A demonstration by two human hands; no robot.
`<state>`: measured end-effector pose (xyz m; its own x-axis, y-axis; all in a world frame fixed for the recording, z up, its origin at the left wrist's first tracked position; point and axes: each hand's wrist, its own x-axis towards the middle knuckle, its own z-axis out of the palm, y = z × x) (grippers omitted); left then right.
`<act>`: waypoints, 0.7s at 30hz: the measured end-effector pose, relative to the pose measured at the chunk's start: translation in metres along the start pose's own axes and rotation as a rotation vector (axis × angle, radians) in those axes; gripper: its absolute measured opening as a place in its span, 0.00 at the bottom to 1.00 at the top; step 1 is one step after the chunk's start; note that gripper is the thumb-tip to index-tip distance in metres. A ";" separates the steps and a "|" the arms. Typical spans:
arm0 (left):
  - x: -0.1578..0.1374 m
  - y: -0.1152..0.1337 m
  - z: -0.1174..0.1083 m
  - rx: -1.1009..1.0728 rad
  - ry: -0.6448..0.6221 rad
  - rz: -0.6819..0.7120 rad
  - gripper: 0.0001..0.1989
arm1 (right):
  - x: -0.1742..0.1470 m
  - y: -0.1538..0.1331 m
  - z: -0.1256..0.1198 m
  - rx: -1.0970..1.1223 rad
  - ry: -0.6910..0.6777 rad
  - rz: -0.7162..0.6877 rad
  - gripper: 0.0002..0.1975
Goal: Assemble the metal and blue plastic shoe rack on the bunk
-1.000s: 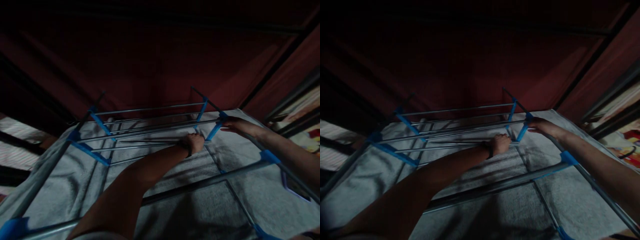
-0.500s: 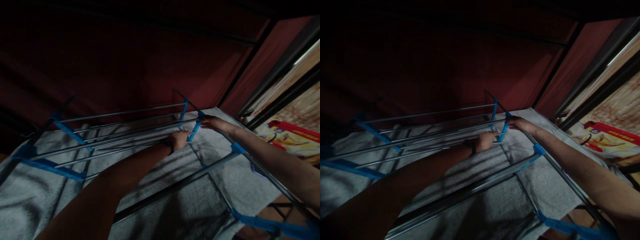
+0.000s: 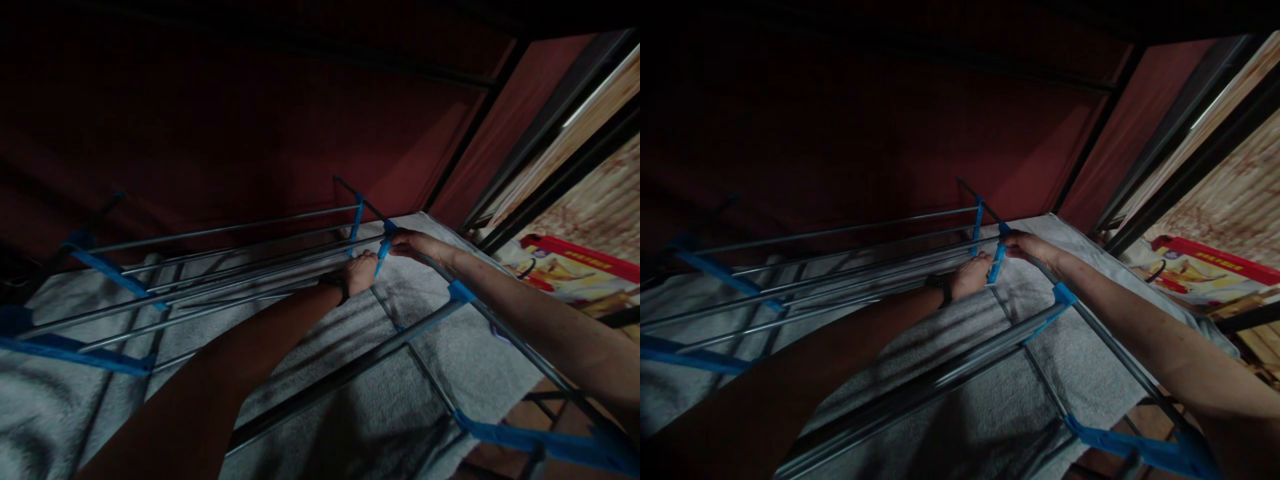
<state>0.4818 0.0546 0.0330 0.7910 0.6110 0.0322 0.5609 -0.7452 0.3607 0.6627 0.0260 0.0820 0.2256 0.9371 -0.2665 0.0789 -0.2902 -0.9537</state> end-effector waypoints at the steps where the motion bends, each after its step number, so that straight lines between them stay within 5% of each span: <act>1: 0.002 0.003 -0.001 -0.015 -0.007 -0.019 0.18 | 0.000 0.000 0.001 0.012 0.011 0.010 0.08; 21: 0.015 -0.005 -0.009 -0.040 0.042 -0.044 0.18 | -0.005 -0.006 0.009 0.018 -0.046 0.024 0.10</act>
<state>0.4887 0.0703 0.0401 0.7542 0.6544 0.0544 0.5842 -0.7064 0.3995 0.6524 0.0251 0.0873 0.1826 0.9378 -0.2954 0.0567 -0.3100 -0.9490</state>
